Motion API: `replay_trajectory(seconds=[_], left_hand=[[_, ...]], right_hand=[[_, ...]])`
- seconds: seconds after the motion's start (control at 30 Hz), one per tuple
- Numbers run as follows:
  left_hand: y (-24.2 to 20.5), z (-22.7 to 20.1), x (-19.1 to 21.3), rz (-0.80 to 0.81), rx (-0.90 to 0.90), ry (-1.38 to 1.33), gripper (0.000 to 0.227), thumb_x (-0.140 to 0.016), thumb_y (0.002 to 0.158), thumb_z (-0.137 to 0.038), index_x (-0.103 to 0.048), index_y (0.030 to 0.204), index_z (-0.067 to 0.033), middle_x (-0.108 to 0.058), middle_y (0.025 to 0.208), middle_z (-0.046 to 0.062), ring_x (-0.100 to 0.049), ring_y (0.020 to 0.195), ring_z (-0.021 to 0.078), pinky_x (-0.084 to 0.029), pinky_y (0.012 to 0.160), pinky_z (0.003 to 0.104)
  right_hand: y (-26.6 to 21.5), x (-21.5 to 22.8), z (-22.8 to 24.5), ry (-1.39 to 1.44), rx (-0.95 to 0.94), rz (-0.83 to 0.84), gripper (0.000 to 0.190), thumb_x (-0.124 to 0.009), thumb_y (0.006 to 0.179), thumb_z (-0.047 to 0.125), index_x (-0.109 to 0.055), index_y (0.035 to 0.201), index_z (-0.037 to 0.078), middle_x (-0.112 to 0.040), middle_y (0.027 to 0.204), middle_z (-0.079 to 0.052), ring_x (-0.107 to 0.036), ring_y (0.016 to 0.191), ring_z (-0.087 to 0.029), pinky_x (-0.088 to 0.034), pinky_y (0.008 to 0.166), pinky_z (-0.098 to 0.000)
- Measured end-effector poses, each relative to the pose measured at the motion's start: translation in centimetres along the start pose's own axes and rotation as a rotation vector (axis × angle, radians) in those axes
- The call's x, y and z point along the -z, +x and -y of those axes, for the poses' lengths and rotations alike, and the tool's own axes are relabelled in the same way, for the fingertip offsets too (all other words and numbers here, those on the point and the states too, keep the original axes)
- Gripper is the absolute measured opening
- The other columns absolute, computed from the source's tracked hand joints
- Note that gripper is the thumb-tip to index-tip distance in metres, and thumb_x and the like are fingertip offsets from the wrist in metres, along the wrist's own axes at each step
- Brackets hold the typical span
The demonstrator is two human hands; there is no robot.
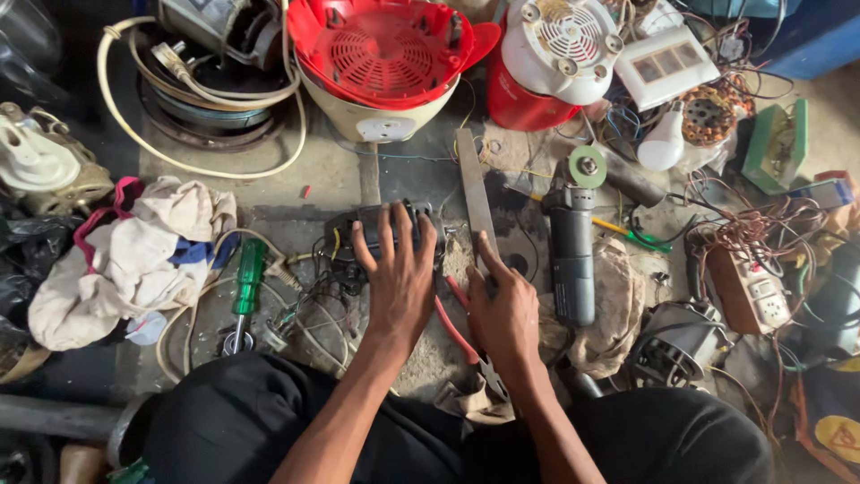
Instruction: The person grinds, files, and applies liquid to a small electric motor housing. They use a hand-held angle grinder to smooth parts, then use a metal file on the casing, and finally apply a liquid from a small bottle to the internal components.
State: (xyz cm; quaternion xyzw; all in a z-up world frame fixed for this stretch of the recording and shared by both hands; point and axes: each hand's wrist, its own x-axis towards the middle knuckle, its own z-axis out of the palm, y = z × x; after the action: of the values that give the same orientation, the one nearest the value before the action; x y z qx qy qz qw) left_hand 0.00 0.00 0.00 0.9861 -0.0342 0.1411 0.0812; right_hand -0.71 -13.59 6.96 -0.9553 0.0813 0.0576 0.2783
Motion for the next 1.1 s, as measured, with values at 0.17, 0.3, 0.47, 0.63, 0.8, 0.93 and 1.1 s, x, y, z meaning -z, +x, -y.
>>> replay_trajectory(seconds=[0.17, 0.3, 0.47, 0.63, 0.8, 0.93, 1.1], left_hand=[[0.0, -0.3, -0.1, -0.060, 0.010, -0.008, 0.056, -0.064, 0.089, -0.020, -0.052, 0.141, -0.0066, -0.047, 0.150, 0.024, -0.040, 0.144, 0.0382, -0.016, 0.117, 0.069], [0.1, 0.0, -0.4, -0.076, 0.021, 0.051, 0.057, -0.063, 0.090, -0.020, -0.054, 0.145, -0.0076, -0.048, 0.150, 0.021, -0.041, 0.143, 0.0351, -0.017, 0.119, 0.066], [0.1, -0.2, -0.6, -0.089, 0.035, 0.056, 0.052, -0.061, 0.094, -0.022, -0.055, 0.144, -0.0077, -0.049, 0.149, 0.019, -0.042, 0.143, 0.0332, -0.019, 0.119, 0.066], [0.4, -0.3, 0.0, -0.090, 0.042, 0.056, 0.051, -0.060, 0.094, -0.022, -0.055, 0.143, -0.0078, -0.050, 0.148, 0.020, -0.043, 0.143, 0.0339, -0.021, 0.118, 0.066], [0.6, -0.2, 0.6, -0.021, 0.050, 0.004, 0.051, -0.060, 0.091, -0.019, -0.055, 0.140, -0.0068, -0.050, 0.145, 0.022, -0.043, 0.139, 0.0354, -0.021, 0.116, 0.066], [0.7, -0.2, 0.0, -0.078, 0.060, 0.045, 0.046, -0.061, 0.092, -0.018, -0.056, 0.137, -0.0083, -0.051, 0.146, 0.019, -0.043, 0.142, 0.0338, -0.020, 0.116, 0.067], [0.5, -0.6, -0.3, -0.091, 0.085, 0.088, 0.049, -0.063, 0.096, -0.021, -0.055, 0.142, -0.0080, -0.050, 0.149, 0.017, -0.042, 0.143, 0.0329, -0.020, 0.119, 0.066]], right_hand=[[-0.8, 0.5, 1.0, 0.070, 0.073, -0.017, 0.050, -0.065, 0.092, 0.021, -0.062, 0.142, 0.023, -0.067, 0.075, -0.021, -0.067, 0.062, -0.034, -0.053, 0.064, -0.0425], [-0.7, -0.7, 0.6, 0.046, 0.130, 0.008, 0.049, -0.066, 0.092, 0.022, -0.063, 0.141, 0.021, -0.070, 0.080, -0.022, -0.068, 0.068, -0.036, -0.052, 0.065, -0.0434], [0.9, -2.1, 0.0, 0.034, 0.230, -0.038, 0.051, -0.064, 0.092, 0.020, -0.061, 0.143, 0.019, -0.069, 0.081, -0.024, -0.068, 0.075, -0.039, -0.052, 0.069, -0.0460], [1.5, -2.6, 0.5, -0.033, 0.226, -0.043, 0.052, -0.063, 0.094, 0.020, -0.058, 0.146, 0.019, -0.067, 0.083, -0.026, -0.066, 0.076, -0.041, -0.051, 0.069, -0.0488], [-3.6, -0.9, -0.6, -0.085, 0.039, 0.090, 0.058, -0.062, 0.091, 0.021, -0.052, 0.148, 0.025, -0.068, 0.077, -0.022, -0.069, 0.071, -0.036, -0.052, 0.068, -0.0474], [-2.4, -1.3, 0.0, -0.093, 0.108, 0.064, 0.058, -0.064, 0.090, 0.022, -0.055, 0.147, 0.025, -0.069, 0.082, -0.023, -0.069, 0.075, -0.038, -0.053, 0.068, -0.0476], [1.8, -2.9, 0.1, -0.099, 0.283, -0.051, 0.058, -0.060, 0.093, 0.017, -0.053, 0.151, 0.018, -0.067, 0.082, -0.025, -0.066, 0.075, -0.041, -0.052, 0.068, -0.0491]])
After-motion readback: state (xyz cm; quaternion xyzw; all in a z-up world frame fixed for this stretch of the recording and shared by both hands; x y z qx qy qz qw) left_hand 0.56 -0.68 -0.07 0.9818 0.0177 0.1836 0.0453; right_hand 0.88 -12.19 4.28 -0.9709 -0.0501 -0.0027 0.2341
